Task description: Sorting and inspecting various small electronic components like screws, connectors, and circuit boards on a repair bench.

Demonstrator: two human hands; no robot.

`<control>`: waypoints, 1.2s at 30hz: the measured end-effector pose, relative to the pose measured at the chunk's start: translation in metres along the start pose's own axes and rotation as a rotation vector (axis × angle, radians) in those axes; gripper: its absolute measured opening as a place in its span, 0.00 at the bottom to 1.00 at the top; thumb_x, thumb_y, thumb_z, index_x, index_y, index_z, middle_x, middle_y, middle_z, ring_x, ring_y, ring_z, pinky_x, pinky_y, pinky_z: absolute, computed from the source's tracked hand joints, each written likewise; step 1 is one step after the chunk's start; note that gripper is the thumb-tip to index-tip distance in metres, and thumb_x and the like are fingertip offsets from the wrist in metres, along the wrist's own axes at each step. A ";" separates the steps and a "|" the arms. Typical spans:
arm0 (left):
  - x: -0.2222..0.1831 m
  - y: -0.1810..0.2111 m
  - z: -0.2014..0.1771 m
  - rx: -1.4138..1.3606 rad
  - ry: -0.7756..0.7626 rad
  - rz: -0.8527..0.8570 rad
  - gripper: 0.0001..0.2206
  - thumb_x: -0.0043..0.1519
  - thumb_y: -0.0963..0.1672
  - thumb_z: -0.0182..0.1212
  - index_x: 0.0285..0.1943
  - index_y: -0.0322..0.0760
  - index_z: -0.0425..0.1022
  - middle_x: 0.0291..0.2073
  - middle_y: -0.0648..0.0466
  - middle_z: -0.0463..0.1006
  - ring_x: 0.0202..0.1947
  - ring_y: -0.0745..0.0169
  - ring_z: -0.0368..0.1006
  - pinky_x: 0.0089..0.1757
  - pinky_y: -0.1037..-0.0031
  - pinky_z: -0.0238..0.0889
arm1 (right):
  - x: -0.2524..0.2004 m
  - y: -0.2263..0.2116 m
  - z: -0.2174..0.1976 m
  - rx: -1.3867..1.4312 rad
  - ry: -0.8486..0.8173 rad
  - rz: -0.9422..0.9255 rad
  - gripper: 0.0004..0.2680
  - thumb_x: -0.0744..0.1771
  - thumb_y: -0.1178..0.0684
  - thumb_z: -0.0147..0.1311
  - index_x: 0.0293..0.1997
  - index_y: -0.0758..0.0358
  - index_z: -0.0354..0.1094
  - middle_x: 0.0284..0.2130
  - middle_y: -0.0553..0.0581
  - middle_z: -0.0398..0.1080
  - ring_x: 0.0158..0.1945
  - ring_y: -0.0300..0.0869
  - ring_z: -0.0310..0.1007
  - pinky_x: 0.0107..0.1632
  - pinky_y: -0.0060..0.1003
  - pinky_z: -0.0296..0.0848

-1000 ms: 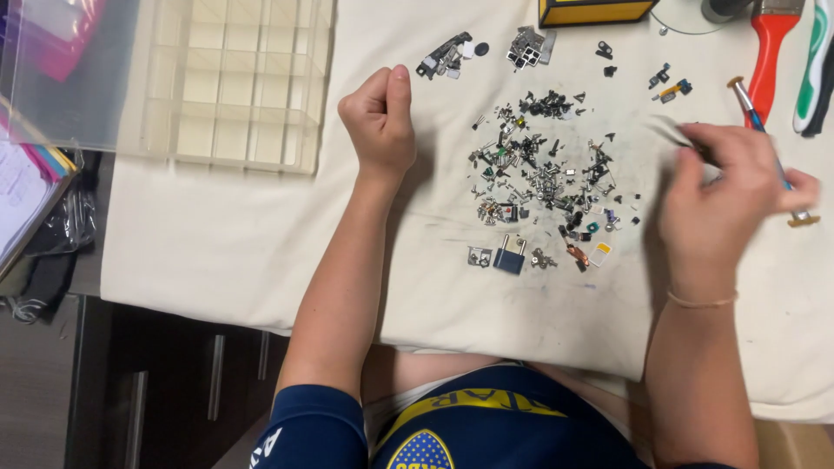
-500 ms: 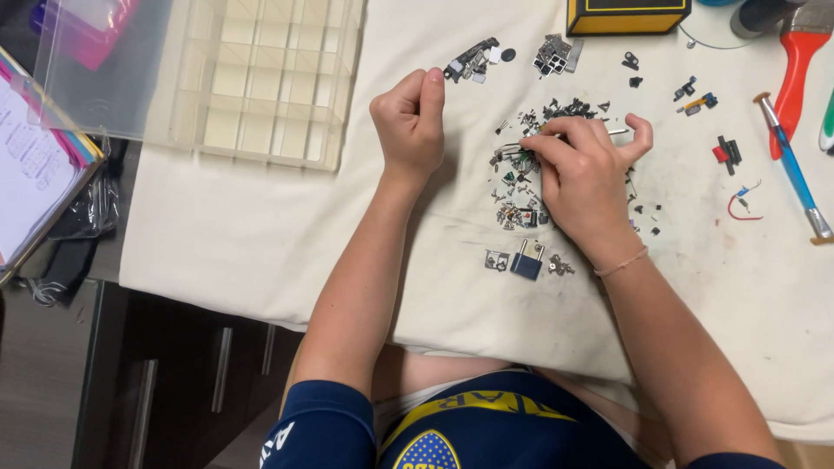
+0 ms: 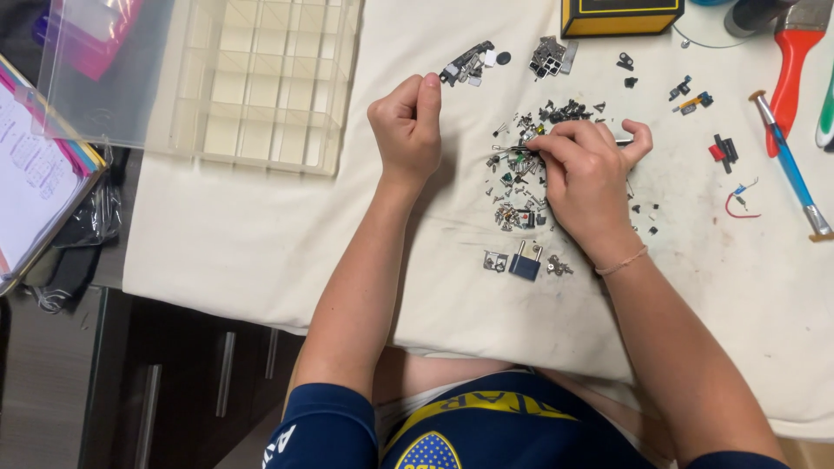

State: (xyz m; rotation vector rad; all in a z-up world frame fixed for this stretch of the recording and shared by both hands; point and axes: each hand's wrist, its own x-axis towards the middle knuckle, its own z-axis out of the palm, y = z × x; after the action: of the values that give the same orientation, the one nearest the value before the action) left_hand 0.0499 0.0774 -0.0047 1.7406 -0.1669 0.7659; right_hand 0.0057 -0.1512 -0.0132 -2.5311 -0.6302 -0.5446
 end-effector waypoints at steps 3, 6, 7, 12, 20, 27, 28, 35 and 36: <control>0.000 0.000 -0.001 -0.009 0.001 -0.018 0.21 0.68 0.44 0.48 0.23 0.41 0.44 0.18 0.61 0.44 0.22 0.70 0.39 0.27 0.73 0.33 | -0.003 0.000 -0.002 0.014 0.005 0.020 0.07 0.71 0.62 0.59 0.45 0.49 0.79 0.41 0.49 0.72 0.47 0.44 0.74 0.65 0.54 0.42; 0.000 0.001 -0.001 -0.017 -0.003 -0.013 0.20 0.68 0.44 0.48 0.23 0.41 0.44 0.18 0.62 0.44 0.22 0.70 0.39 0.27 0.73 0.33 | -0.005 0.000 -0.001 0.028 0.041 0.025 0.06 0.71 0.62 0.60 0.45 0.51 0.79 0.41 0.50 0.73 0.47 0.44 0.74 0.65 0.53 0.42; 0.000 0.001 0.000 -0.019 -0.006 -0.012 0.20 0.68 0.44 0.48 0.23 0.41 0.44 0.18 0.62 0.44 0.22 0.70 0.39 0.27 0.73 0.33 | -0.006 0.000 -0.001 0.027 0.042 0.028 0.06 0.71 0.62 0.60 0.45 0.51 0.79 0.41 0.50 0.73 0.47 0.44 0.74 0.65 0.53 0.42; -0.001 -0.001 -0.002 -0.001 -0.009 -0.022 0.21 0.68 0.45 0.49 0.23 0.41 0.44 0.18 0.62 0.44 0.23 0.70 0.39 0.28 0.73 0.33 | -0.009 -0.001 -0.001 0.096 0.044 0.092 0.07 0.71 0.62 0.59 0.46 0.50 0.79 0.44 0.49 0.73 0.48 0.40 0.73 0.64 0.50 0.42; -0.002 -0.003 -0.001 -0.006 -0.019 -0.028 0.21 0.68 0.44 0.49 0.23 0.41 0.45 0.18 0.62 0.44 0.22 0.70 0.39 0.28 0.73 0.33 | -0.012 0.008 0.000 0.225 0.046 0.267 0.06 0.70 0.60 0.59 0.45 0.49 0.79 0.45 0.49 0.75 0.50 0.35 0.71 0.54 0.43 0.46; -0.002 -0.002 0.000 -0.011 -0.025 -0.032 0.21 0.68 0.44 0.49 0.23 0.41 0.45 0.18 0.62 0.44 0.22 0.70 0.39 0.28 0.73 0.33 | -0.011 0.002 -0.009 0.198 0.089 0.286 0.07 0.70 0.60 0.56 0.45 0.49 0.79 0.44 0.49 0.75 0.48 0.35 0.70 0.53 0.42 0.46; -0.002 -0.002 0.000 -0.010 -0.024 -0.033 0.21 0.68 0.44 0.49 0.23 0.41 0.45 0.18 0.62 0.44 0.22 0.70 0.39 0.28 0.73 0.33 | -0.010 0.003 -0.005 0.199 0.089 0.285 0.07 0.70 0.60 0.56 0.45 0.49 0.79 0.44 0.49 0.75 0.48 0.35 0.70 0.53 0.42 0.46; -0.003 -0.002 0.000 0.010 -0.022 -0.032 0.21 0.68 0.44 0.50 0.23 0.41 0.45 0.18 0.62 0.44 0.22 0.70 0.39 0.27 0.73 0.34 | -0.005 -0.002 0.011 -0.008 0.133 0.109 0.07 0.69 0.62 0.63 0.49 0.53 0.82 0.43 0.50 0.73 0.42 0.40 0.69 0.50 0.44 0.49; -0.002 -0.002 0.000 0.014 -0.021 -0.033 0.21 0.68 0.44 0.49 0.23 0.41 0.45 0.18 0.62 0.44 0.22 0.70 0.39 0.27 0.73 0.34 | -0.004 -0.002 0.012 -0.039 0.148 0.093 0.07 0.69 0.62 0.63 0.48 0.53 0.82 0.42 0.50 0.73 0.41 0.40 0.70 0.49 0.44 0.49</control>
State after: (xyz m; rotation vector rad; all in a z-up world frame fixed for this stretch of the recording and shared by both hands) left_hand 0.0491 0.0778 -0.0076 1.7608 -0.1469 0.7261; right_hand 0.0049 -0.1445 -0.0241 -2.5128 -0.4504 -0.7089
